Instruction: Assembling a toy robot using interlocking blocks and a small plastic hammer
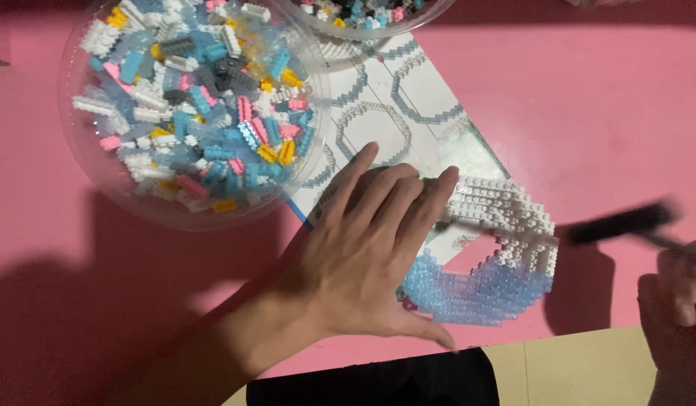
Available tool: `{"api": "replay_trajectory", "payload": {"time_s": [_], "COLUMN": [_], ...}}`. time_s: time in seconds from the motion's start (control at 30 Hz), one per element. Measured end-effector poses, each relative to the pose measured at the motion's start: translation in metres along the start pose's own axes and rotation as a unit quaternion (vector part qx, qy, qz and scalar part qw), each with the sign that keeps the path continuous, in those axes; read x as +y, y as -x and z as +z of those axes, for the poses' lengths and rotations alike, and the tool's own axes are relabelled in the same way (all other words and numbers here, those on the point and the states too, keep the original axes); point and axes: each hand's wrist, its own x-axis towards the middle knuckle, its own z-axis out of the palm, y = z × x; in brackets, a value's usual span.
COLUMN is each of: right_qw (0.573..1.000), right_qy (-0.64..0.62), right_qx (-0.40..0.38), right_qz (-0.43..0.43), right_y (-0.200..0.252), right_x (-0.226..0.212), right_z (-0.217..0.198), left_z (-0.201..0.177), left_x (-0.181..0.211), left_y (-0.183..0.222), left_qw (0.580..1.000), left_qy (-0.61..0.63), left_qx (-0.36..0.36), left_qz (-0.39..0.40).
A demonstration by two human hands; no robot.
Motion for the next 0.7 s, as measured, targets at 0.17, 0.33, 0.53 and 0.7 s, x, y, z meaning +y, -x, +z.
{"api": "replay_trajectory", "payload": {"time_s": [0.17, 0.33, 0.53, 0.7], "right_qw": [0.997, 0.994, 0.796, 0.629], "right_qy": [-0.005, 0.048, 0.545, 0.702], "right_qx": [-0.053, 0.097, 0.151, 0.043], "right_qz": [-0.059, -0.014, -0.216, -0.332], "right_y": [0.011, 0.016, 0.001, -0.013], "right_x": [-0.008, 0.014, 0.023, 0.012], "right_z": [0.036, 0.025, 0.088, 0.094], "left_z": [-0.006, -0.002, 0.006, 0.002], "left_x": [-0.003, -0.004, -0.005, -0.009], "left_y": [0.001, 0.001, 0.0, -0.001], "left_qw": [0.999, 0.999, 0.995, 0.989], "left_qy": [0.029, 0.029, -0.035, 0.117], "left_qx": [0.007, 0.02, -0.066, -0.044], "left_qz": [0.012, 0.006, 0.073, 0.079]}}
